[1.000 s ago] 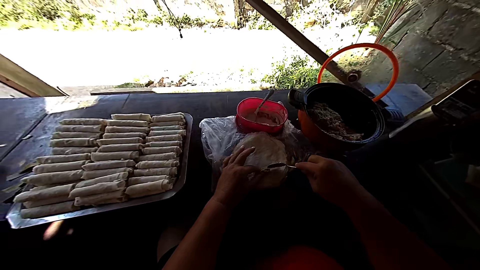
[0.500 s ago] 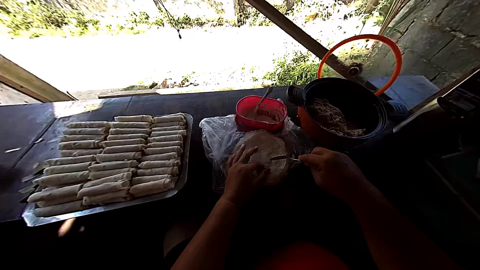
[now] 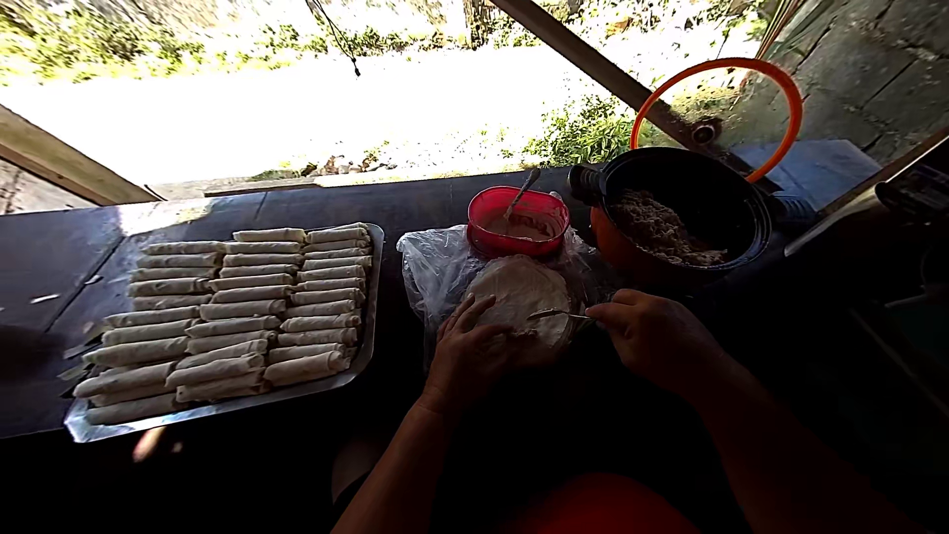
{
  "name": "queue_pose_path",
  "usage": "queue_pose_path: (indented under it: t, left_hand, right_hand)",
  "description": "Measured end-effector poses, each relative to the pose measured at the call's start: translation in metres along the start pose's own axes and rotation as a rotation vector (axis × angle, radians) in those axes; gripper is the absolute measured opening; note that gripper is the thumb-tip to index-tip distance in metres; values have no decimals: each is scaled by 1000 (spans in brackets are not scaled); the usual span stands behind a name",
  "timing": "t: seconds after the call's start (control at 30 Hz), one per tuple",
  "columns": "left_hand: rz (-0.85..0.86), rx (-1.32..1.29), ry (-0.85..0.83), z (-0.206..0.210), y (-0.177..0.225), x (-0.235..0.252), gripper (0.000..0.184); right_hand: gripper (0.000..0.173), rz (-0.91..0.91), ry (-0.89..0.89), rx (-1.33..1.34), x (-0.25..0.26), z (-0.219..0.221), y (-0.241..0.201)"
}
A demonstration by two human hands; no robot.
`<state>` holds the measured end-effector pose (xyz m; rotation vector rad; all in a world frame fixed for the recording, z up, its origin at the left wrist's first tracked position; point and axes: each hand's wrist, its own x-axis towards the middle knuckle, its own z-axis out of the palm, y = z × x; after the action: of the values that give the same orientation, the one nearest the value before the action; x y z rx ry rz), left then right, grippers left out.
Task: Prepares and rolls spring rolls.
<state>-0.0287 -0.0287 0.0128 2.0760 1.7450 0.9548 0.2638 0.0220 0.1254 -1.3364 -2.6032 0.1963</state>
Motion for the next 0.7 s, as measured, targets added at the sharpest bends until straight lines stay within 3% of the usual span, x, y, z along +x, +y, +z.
queue_pose_path:
  t: [0.07,0.1,0.23,0.43,0.6,0.7]
  left_hand:
    - [-16,47,-35,-1,-2,3,49]
    - [-24,61,-54,-1,-2,5,48]
    - [-10,28,-82,1,-4,8,22]
    - [17,-82,-50,0,-13,7,17]
    - [47,-103,-72,-2,-21,10,29]
    - [71,-108,-61,-2,-26,8,34]
  right_hand:
    - [27,-10,14,-4,2,-10,-3]
    - [27,-21,25,-14,4,-18,-6]
    - [21,-83,60,-73,23,-70,-17]
    - [23,-160,149,-255,35,-161,-8]
    - [20,-8,232,-321,15,-185,37]
    - [18,169,180,-328,5,-177,64]
